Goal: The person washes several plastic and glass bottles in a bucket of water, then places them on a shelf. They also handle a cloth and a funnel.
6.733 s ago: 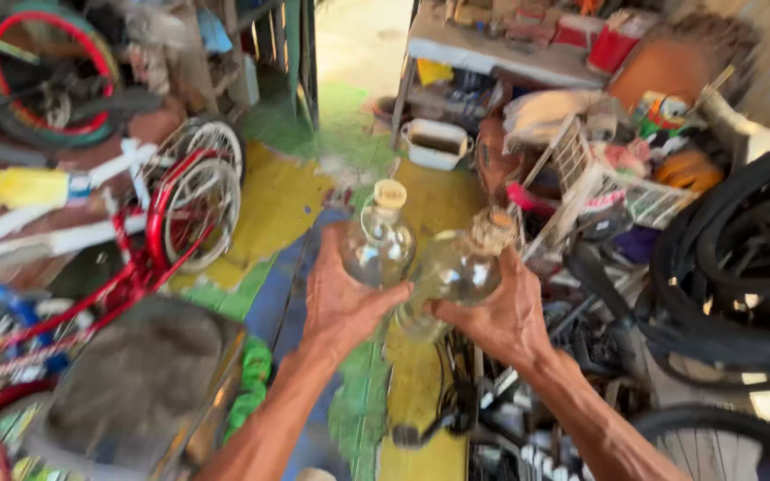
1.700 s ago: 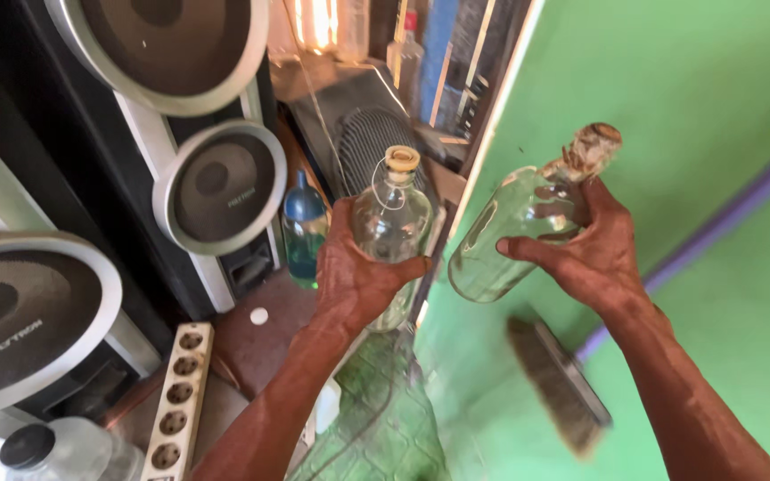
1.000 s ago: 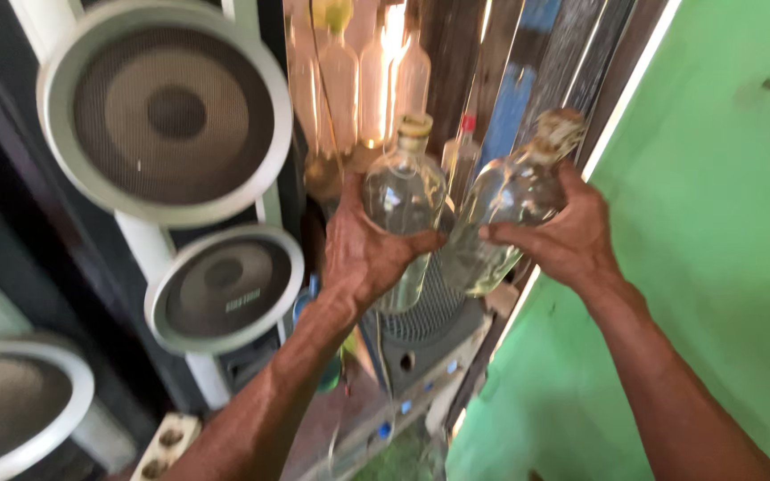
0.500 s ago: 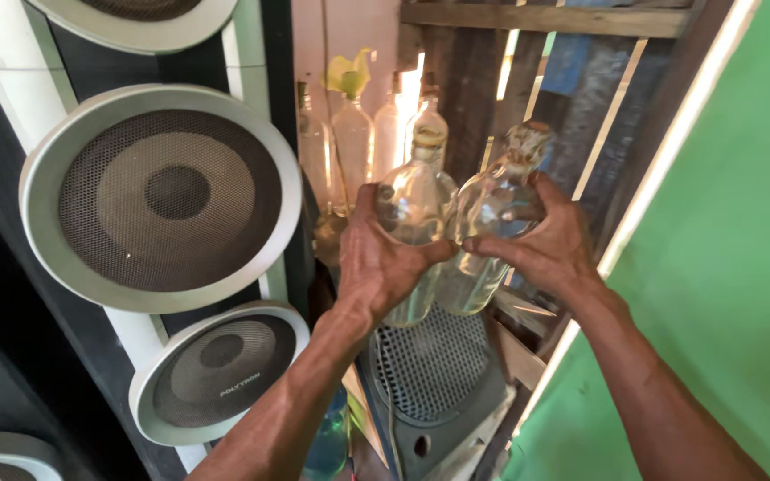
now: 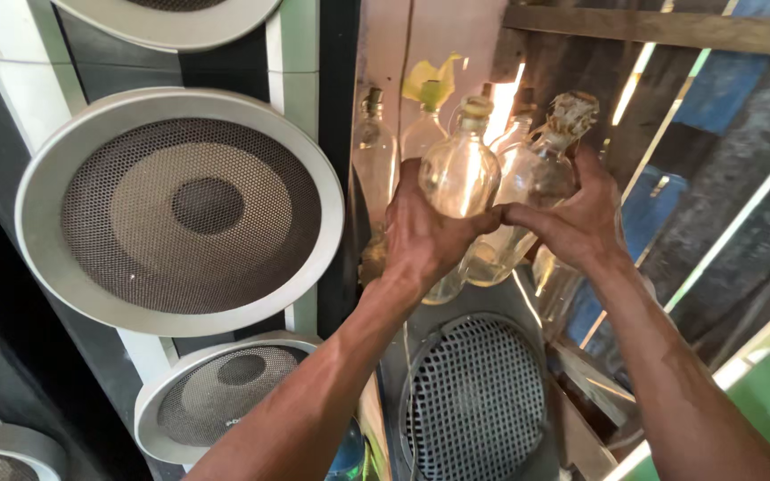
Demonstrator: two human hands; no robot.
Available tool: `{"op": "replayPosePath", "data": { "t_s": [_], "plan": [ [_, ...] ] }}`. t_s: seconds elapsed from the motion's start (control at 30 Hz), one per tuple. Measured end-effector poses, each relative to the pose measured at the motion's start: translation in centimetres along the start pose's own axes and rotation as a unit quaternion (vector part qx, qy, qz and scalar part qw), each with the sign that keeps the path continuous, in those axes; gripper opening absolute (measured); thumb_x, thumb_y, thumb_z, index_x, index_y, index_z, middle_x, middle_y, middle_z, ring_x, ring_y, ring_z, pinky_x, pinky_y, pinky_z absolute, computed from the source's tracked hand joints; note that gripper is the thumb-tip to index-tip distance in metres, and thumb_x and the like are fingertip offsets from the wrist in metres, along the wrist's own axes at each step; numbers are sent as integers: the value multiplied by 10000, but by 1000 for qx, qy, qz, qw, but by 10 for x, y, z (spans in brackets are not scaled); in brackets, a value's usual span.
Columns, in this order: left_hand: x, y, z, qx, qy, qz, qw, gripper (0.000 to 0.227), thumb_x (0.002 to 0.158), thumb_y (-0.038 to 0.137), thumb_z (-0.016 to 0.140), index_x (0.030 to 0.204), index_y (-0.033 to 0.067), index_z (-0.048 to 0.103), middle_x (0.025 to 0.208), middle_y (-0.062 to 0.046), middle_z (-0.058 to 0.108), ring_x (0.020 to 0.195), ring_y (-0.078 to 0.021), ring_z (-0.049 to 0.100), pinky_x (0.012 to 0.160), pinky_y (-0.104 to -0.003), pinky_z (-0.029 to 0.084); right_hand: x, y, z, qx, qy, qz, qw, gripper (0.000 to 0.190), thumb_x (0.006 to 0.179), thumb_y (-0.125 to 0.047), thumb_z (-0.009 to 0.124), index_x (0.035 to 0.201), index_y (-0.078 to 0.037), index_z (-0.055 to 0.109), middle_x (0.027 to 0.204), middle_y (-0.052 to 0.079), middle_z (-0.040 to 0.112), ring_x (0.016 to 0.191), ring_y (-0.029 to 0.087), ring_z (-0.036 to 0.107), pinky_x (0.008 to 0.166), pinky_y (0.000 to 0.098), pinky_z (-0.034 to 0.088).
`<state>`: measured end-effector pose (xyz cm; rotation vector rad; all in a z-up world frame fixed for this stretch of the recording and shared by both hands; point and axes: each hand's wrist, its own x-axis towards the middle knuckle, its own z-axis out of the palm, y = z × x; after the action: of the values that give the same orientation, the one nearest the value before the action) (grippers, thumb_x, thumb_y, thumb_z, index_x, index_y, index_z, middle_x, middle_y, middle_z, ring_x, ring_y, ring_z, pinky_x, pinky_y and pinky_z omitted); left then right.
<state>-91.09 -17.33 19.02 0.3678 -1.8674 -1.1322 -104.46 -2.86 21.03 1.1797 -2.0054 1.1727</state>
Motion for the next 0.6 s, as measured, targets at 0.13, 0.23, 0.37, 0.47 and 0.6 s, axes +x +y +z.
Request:
{"op": "replayPosePath", "data": {
  "t_s": [0.13, 0.23, 0.37, 0.47, 0.6],
  "plan": [
    [25, -13, 8, 17, 3, -10, 1000, 1139, 541, 357, 968, 1425, -55, 381, 1388, -311, 546, 1283, -428, 573, 1066, -464, 485, 20, 12, 20, 76, -27, 50, 996, 935, 579, -273, 927, 1399, -52, 537, 1222, 95, 693, 1070, 210, 697, 896, 345, 589],
    [37, -22, 13, 17, 13, -16, 1000, 1145, 531, 356, 982, 1414, -56, 378, 1407, -305, 528, 1313, -425, 546, 1076, -472, 465, 30, 20, 33, 90, -46, 93, 990, 975, 561, -302, 948, 1401, -57, 520, 1197, 98, 675, 1049, 204, 700, 876, 345, 597],
    [50, -33, 20, 44, 23, -69, 996, 1177, 532, 353, 983, 1445, -22, 342, 1434, -280, 503, 1330, -409, 525, 1085, -466, 452, 38, 34, 50, 98, -67, 85, 989, 1017, 554, -373, 962, 1412, -43, 527, 1207, 118, 676, 1046, 216, 703, 869, 346, 601],
    [60, -41, 25, 64, 32, -102, 992, 1185, 556, 320, 977, 1474, -13, 306, 1447, -280, 491, 1346, -412, 507, 1094, -467, 445, 48, 43, 59, 51, -80, 57, 994, 1043, 591, -439, 992, 1431, -9, 548, 1263, 157, 700, 1130, 232, 693, 941, 347, 570],
    [73, -53, 32, 88, 45, -135, 986, 1197, 555, 313, 985, 1471, -11, 285, 1461, -271, 475, 1365, -402, 489, 1106, -456, 440, 52, 50, 77, 85, -106, 136, 981, 1204, 538, -439, 979, 1496, 11, 404, 1315, 184, 652, 1137, 246, 692, 876, 361, 610]
  ]
}}
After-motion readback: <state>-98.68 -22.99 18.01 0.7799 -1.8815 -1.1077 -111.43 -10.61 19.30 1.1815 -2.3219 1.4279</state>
